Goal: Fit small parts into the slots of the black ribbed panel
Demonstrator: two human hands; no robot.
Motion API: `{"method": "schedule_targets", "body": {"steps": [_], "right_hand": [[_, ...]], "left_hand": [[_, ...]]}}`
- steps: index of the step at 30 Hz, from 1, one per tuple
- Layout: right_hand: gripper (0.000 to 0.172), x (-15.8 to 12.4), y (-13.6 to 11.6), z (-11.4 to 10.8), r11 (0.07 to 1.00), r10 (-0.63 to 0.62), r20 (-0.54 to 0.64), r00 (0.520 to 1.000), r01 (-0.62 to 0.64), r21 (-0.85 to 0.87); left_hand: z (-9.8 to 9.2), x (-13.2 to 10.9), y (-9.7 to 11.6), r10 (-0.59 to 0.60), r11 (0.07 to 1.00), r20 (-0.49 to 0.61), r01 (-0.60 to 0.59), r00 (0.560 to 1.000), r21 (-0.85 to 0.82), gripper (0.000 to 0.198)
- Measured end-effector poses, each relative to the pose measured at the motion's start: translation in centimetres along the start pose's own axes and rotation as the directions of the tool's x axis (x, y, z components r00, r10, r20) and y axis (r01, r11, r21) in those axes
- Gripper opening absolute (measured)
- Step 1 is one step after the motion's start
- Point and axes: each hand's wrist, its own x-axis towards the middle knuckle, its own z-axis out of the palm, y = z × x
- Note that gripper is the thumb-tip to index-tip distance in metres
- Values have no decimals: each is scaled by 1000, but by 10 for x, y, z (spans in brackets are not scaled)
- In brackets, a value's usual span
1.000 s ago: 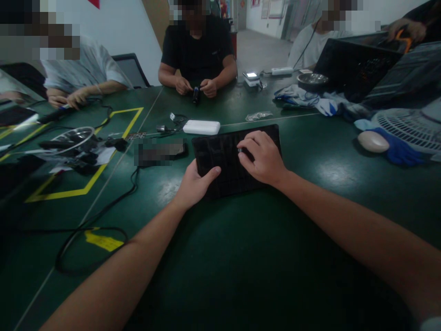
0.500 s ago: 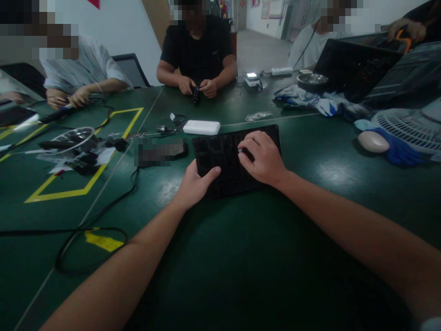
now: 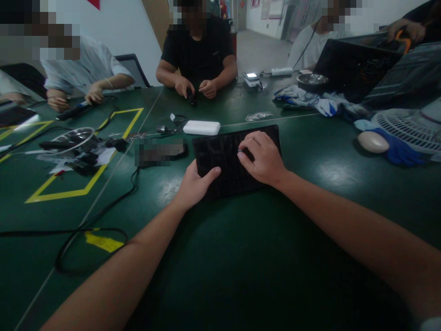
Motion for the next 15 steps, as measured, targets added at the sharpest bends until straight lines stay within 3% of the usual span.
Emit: {"method": "schedule_targets", "body": {"steps": [15], "right_hand": [[13, 0, -2, -1, 1000, -3, 5, 1000, 3, -17]], "left_hand": [[0, 1, 0, 13, 1000, 6, -13, 1000, 3, 54]]}}
